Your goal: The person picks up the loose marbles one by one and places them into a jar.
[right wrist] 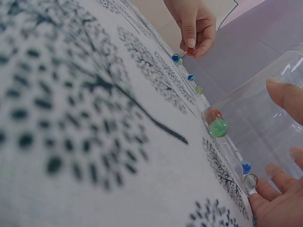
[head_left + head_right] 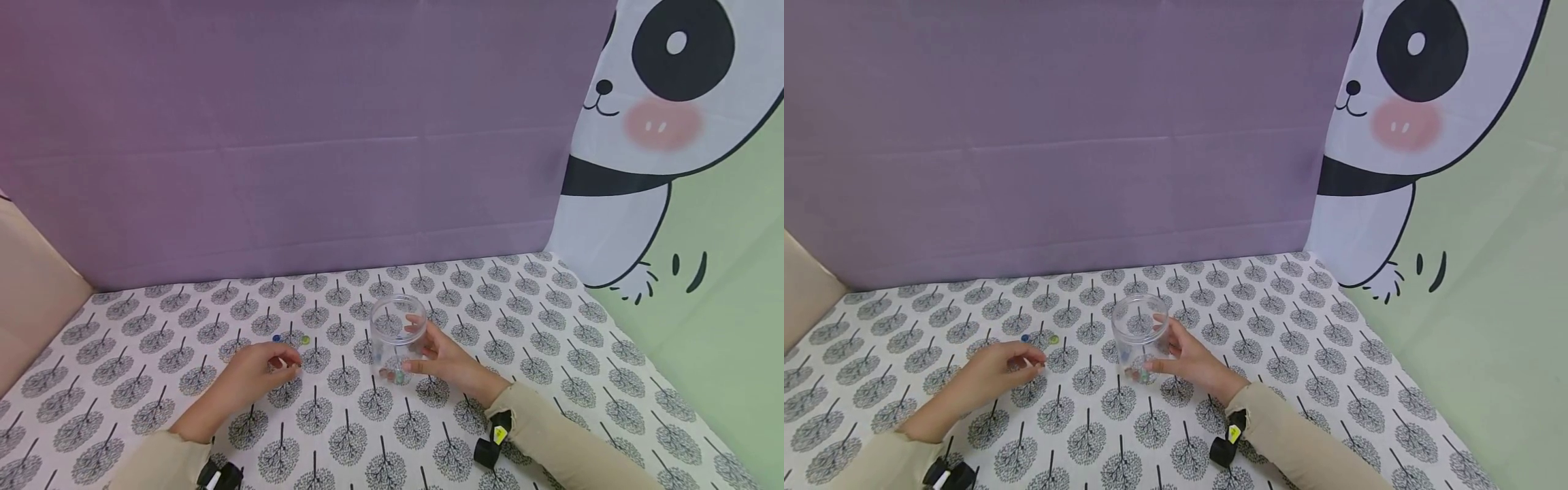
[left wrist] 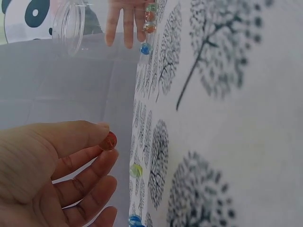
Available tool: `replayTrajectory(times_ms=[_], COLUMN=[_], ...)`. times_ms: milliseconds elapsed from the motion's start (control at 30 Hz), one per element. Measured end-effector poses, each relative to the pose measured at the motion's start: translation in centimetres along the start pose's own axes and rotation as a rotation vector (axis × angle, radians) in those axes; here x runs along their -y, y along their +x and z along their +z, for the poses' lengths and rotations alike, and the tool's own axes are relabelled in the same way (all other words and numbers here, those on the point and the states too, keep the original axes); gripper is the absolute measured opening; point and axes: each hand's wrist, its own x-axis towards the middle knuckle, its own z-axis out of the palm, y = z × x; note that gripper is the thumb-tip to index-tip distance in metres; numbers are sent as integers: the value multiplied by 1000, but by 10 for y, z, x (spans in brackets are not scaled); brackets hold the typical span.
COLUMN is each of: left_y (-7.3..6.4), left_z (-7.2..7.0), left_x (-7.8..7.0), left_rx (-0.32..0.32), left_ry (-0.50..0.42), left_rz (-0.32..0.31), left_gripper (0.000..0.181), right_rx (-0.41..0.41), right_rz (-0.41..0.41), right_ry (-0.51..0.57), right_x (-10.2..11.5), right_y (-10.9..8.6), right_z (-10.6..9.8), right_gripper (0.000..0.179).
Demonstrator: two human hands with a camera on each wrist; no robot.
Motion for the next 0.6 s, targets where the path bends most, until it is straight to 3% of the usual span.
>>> replayTrajectory(times_ms=[433,600], left_y=[9,13], left_z=[5,7], left_x=[-12,-14], left_rx=[-11,-4], left_ry=[7,-5], left_rz=[73,74], left_gripper=[12,13], right_rx=[11,2], right_rz=[-30,-14], right_ry=[21,13], right_x=[-1,-1], right_y=[1,0], right_z=[0,1], right_gripper=[86,87])
